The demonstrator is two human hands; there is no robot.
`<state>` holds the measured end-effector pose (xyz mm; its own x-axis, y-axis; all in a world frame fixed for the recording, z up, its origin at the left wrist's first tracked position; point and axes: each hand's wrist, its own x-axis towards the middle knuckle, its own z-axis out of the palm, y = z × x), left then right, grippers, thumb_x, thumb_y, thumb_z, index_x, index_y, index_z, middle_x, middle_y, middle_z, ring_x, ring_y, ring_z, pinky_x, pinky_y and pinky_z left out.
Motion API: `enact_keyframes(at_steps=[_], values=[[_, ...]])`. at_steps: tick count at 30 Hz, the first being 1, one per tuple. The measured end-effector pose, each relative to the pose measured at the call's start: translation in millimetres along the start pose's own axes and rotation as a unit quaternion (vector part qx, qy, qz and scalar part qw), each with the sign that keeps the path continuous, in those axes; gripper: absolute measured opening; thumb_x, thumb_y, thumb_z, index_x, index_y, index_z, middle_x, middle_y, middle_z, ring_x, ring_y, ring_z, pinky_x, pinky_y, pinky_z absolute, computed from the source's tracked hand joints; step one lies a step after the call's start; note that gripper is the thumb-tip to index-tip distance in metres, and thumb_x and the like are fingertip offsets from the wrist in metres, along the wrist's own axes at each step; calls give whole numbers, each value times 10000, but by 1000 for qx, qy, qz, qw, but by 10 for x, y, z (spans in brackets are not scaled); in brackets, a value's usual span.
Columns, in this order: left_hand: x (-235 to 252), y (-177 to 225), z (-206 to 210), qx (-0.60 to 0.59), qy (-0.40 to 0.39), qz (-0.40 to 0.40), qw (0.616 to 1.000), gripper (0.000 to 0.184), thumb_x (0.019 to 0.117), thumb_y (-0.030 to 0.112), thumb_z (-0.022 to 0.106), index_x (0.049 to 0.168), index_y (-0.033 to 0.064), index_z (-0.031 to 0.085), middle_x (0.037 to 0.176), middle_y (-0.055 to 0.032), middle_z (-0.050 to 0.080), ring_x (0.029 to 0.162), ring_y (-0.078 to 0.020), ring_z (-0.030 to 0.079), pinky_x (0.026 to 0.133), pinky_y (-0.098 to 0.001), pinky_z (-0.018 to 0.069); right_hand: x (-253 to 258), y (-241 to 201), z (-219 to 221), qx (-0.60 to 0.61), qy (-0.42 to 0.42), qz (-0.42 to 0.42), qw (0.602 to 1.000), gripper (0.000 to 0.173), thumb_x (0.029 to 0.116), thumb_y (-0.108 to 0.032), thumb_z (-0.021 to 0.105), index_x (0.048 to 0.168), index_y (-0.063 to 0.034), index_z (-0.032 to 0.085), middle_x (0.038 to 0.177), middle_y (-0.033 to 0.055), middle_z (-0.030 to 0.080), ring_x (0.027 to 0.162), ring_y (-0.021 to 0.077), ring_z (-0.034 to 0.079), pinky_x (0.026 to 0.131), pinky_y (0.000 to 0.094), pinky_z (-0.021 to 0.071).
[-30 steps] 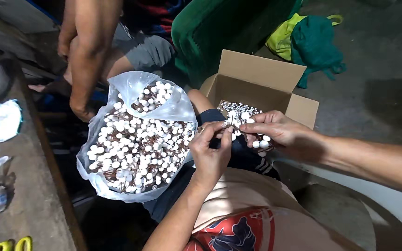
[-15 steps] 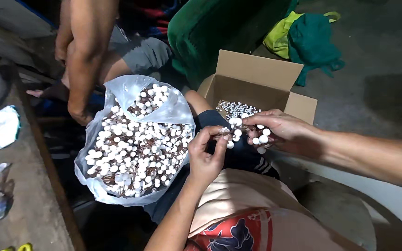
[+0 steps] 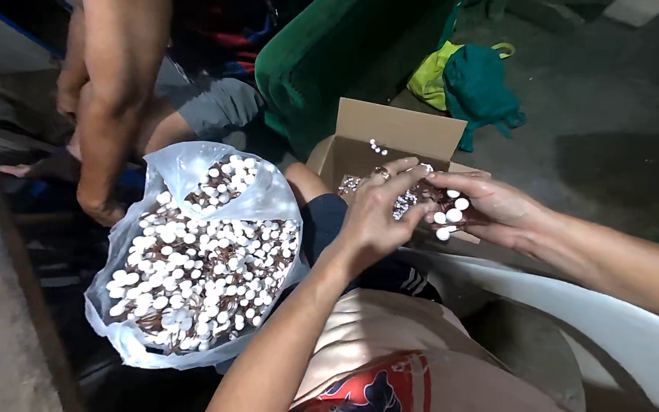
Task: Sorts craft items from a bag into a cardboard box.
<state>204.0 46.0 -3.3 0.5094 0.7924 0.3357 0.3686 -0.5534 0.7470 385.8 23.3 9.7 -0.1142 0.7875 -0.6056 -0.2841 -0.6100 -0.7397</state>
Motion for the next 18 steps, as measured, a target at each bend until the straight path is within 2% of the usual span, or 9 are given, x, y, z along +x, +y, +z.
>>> enact_keyframes(at_steps=[3,5,8,10,12,15,18], values=[[-68,-55,115,-44,55,19,997,187,851,30,751,1026,-36,758,1073,-164,726,1007,-165,697,894,-281,561,-34,1,-18,-7,-48,15,999,373,1110,-250,419,903,-74,673,688,7,656,566,63,640,530,188,558],[-111,-88,130,-71,63,11,995,111,880,28,713,959,-35,756,971,-123,709,889,-93,667,807,-215,540,-31,-3,-23,-6,-65,33,997,428,1117,-328,387,897,-86,663,683,4,672,568,62,654,535,185,559],[-146,-128,92,-166,83,-65,980,106,899,-21,685,985,-55,736,941,-82,703,802,-27,657,735,-177,564,-3,12,-36,0,-83,54,995,525,1112,-456,297,925,-108,642,716,-1,665,586,73,643,545,194,549],[-132,-144,39,-182,96,-101,973,104,908,-29,682,1000,-50,725,921,-58,683,753,-3,631,692,-157,551,40,65,-84,1,-103,41,994,493,1128,-392,250,978,-103,620,744,1,662,587,77,645,541,198,552],[-116,-145,8,-174,93,-107,974,94,904,-34,685,989,-52,722,913,-59,672,744,2,620,682,-145,538,67,99,-104,7,-102,30,994,513,1128,-396,242,994,-93,634,750,7,670,604,95,664,560,220,572],[-105,-138,19,-176,88,-95,976,102,892,-47,692,988,-50,726,909,-59,674,760,-8,631,695,-146,545,83,112,-129,14,-132,10,991,581,1099,-524,142,1099,-155,592,913,15,709,716,136,707,635,281,610],[-90,-146,33,-172,90,-80,978,108,892,-44,688,992,-48,728,914,-52,677,773,-4,638,707,-147,553,80,95,-138,30,-142,14,989,580,1103,-512,128,1100,-156,586,898,27,707,700,145,708,615,272,603]])
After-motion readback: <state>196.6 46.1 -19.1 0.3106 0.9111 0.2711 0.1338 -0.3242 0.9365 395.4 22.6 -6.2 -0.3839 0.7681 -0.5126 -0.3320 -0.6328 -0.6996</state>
